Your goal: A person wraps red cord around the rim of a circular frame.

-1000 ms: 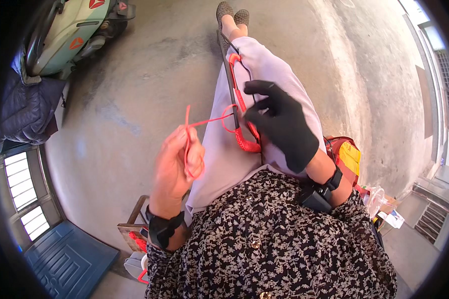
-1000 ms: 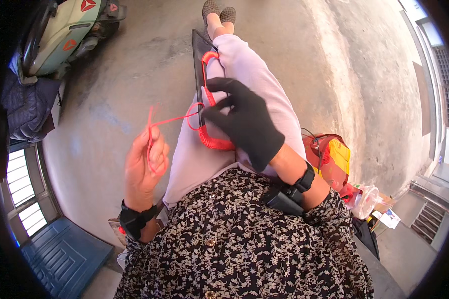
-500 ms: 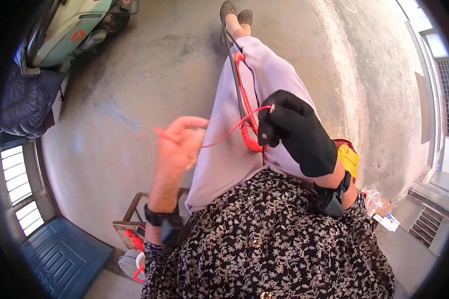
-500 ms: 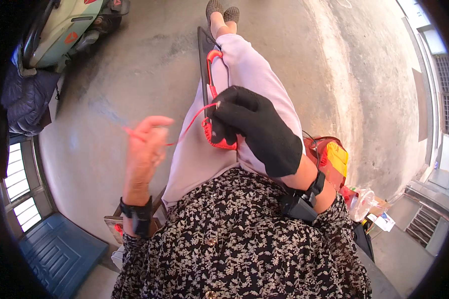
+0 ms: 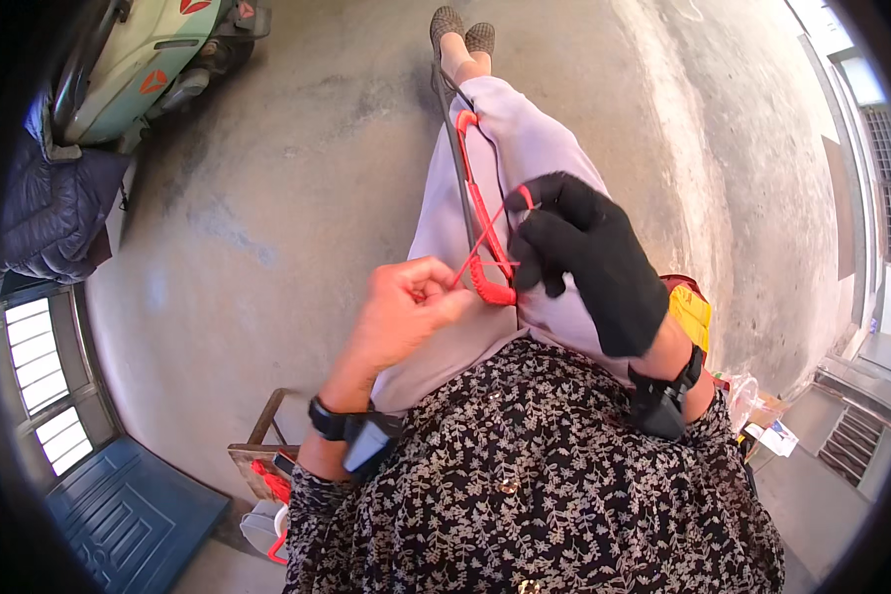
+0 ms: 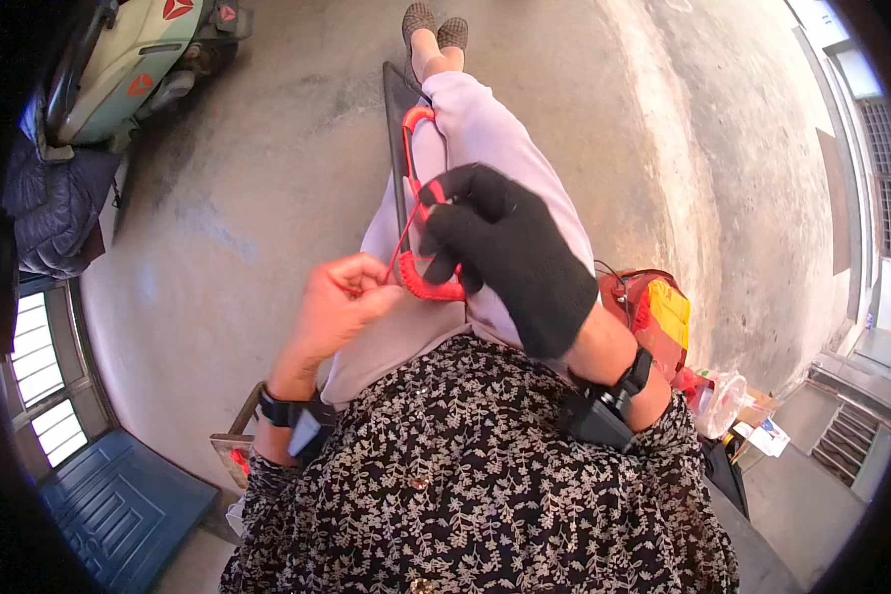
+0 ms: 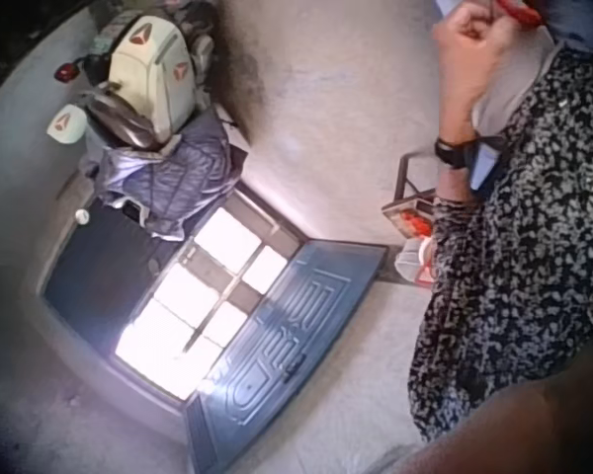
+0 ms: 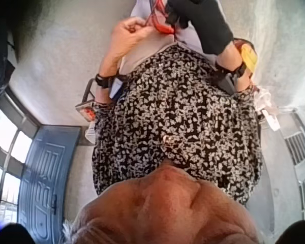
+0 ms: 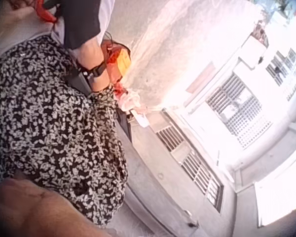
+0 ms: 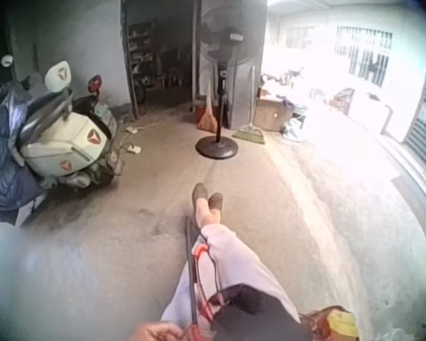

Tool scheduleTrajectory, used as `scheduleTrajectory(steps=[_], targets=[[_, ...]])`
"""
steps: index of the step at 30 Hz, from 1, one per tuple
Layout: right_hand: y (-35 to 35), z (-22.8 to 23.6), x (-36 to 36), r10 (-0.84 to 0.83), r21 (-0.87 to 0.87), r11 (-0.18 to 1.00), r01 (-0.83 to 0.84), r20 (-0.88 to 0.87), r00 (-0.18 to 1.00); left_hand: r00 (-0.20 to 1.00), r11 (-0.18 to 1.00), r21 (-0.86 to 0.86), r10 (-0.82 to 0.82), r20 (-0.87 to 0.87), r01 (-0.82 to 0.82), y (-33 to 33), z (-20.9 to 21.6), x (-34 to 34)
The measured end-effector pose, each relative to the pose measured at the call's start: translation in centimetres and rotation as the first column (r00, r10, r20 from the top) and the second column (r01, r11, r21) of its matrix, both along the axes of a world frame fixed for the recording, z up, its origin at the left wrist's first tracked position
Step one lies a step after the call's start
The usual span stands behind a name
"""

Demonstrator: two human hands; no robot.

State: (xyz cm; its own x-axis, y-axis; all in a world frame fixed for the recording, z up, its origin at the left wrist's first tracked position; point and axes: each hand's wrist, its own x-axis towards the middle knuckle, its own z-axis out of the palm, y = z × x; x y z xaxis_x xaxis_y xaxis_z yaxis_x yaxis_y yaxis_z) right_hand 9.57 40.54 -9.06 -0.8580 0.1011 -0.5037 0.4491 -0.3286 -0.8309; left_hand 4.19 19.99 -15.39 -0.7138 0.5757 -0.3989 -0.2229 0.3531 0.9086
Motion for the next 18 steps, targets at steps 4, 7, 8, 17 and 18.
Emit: scheduleTrajectory(steps=[4, 7, 8, 17, 18], targets=[[1.1, -4.6, -0.4, 0.038, 0.317, 0.948, 0.022, -0.183, 0.982, 0.99, 0.991, 0.085, 0.09, 0.107, -0.1, -1.1, 0.4, -1.9], [0.3, -8.4, -0.7, 0.463, 0.795, 0.604, -0.061, -0.287, 0.838, 0.995, 0.994, 0.054, 0.095, -0.037, -0.093, -0.4, -1.7, -2.1], [-0.4, -8.0, -0.9, 0.441, 0.819, 0.56, -0.124, -0.168, 0.881, 0.99, 0.996, -0.088, -0.043, -0.136, 0.031, 0.2, -2.0, -1.9], [1.2, -7.3, -1.5, 0.221, 0.752, 0.655, 0.074, -0.284, 0.933, 0.973, 0.985, 0.045, 0.171, -0.156, -0.166, 1.3, -2.8, -1.3], [2.0, -6.4, -1.4, 0.212, 0.793, 0.595, 0.132, -0.313, 0.926, 0.968, 0.97, 0.081, 0.234, -0.089, -0.227, 1.2, -1.3, -1.5]])
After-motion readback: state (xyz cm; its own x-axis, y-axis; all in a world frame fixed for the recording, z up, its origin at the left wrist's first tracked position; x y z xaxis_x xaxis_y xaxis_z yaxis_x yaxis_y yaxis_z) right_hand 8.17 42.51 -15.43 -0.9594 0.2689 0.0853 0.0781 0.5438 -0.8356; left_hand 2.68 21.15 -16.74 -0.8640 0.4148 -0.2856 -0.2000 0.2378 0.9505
